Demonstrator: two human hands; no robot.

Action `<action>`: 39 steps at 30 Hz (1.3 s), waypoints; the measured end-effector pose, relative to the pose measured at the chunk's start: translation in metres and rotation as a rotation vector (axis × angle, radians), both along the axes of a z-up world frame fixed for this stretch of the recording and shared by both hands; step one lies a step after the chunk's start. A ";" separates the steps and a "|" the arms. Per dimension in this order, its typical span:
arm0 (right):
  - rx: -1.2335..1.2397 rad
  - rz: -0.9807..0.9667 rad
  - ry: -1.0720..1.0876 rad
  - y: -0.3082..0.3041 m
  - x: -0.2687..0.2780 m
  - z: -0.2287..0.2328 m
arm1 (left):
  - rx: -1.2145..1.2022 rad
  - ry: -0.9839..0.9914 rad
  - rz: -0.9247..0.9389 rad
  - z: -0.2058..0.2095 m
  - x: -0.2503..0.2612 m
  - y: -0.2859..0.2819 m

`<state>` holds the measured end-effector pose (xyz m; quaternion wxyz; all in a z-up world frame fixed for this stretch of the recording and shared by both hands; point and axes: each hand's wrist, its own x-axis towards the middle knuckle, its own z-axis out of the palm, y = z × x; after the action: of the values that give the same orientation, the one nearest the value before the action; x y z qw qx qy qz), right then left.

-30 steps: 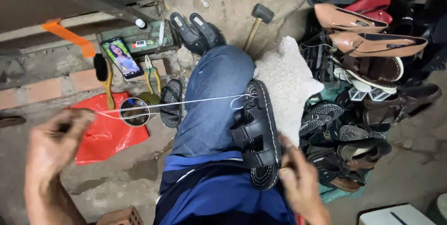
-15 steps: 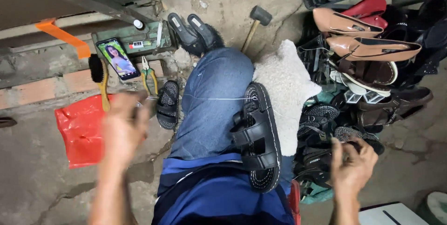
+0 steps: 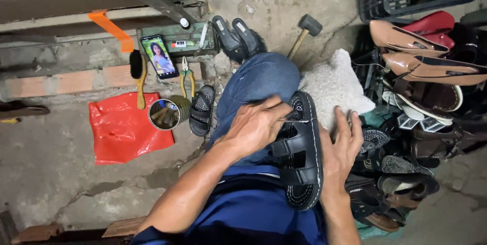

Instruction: Hand-stitching the sole of a black sandal to repair it.

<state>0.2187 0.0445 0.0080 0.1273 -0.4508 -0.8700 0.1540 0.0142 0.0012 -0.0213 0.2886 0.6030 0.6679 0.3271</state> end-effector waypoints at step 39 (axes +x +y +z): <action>-0.684 -0.117 0.125 -0.086 0.103 -0.015 | -0.310 -0.237 -0.038 0.027 -0.003 0.012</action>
<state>0.3217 -0.0411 -0.0072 0.0305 -0.5060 -0.7312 0.4564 0.0111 0.0128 0.0058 0.4607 0.5211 0.6601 0.2836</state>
